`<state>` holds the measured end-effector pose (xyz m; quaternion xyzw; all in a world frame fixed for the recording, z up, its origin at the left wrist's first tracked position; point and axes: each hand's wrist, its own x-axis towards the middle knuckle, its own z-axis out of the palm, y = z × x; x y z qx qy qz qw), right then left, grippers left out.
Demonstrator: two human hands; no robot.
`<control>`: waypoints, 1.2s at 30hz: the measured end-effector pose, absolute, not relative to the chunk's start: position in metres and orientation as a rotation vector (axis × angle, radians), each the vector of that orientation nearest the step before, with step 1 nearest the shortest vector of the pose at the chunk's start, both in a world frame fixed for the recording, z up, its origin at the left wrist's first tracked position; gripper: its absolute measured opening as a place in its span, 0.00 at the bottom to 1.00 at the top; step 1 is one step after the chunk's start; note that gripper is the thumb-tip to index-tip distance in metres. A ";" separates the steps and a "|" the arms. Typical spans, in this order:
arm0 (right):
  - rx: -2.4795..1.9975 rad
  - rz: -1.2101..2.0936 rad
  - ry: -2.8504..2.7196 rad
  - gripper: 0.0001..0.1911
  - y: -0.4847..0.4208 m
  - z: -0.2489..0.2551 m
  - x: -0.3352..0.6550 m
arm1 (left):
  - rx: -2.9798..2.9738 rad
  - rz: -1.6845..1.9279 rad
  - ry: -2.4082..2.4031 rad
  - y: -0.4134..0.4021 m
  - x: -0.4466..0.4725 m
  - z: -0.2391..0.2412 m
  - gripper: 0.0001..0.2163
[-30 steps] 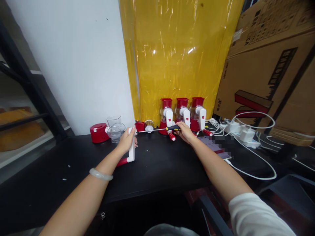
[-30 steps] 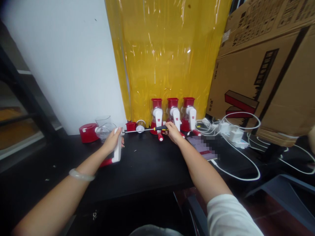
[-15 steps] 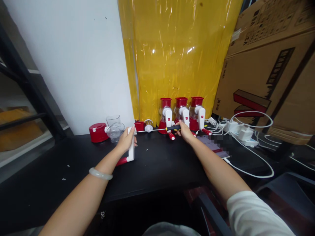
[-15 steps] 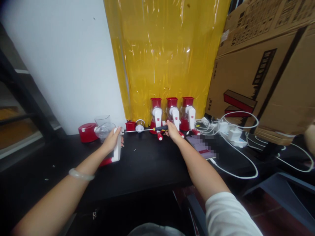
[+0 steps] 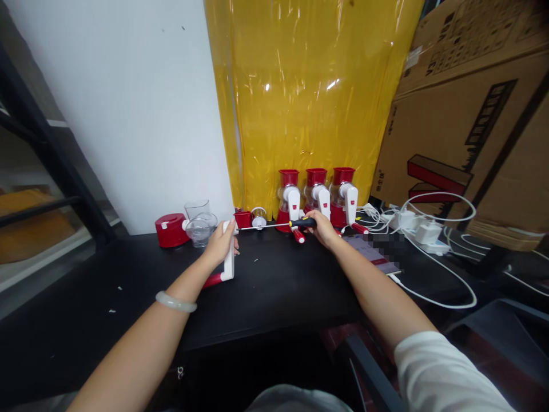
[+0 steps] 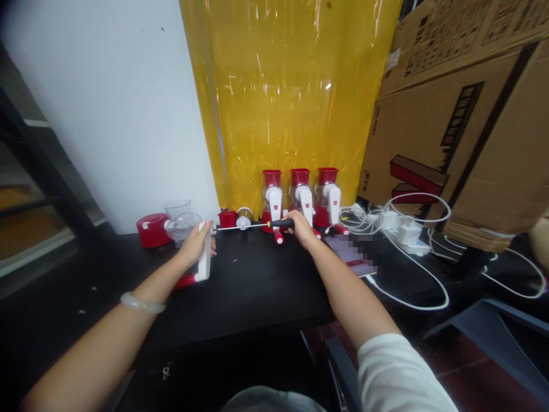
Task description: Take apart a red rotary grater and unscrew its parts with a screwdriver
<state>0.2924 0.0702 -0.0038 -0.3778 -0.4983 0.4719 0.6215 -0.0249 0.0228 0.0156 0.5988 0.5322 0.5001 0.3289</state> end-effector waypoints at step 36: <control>-0.873 1.031 -1.240 0.22 0.071 -0.005 0.293 | 1.572 1.305 1.393 0.022 -0.024 0.017 0.22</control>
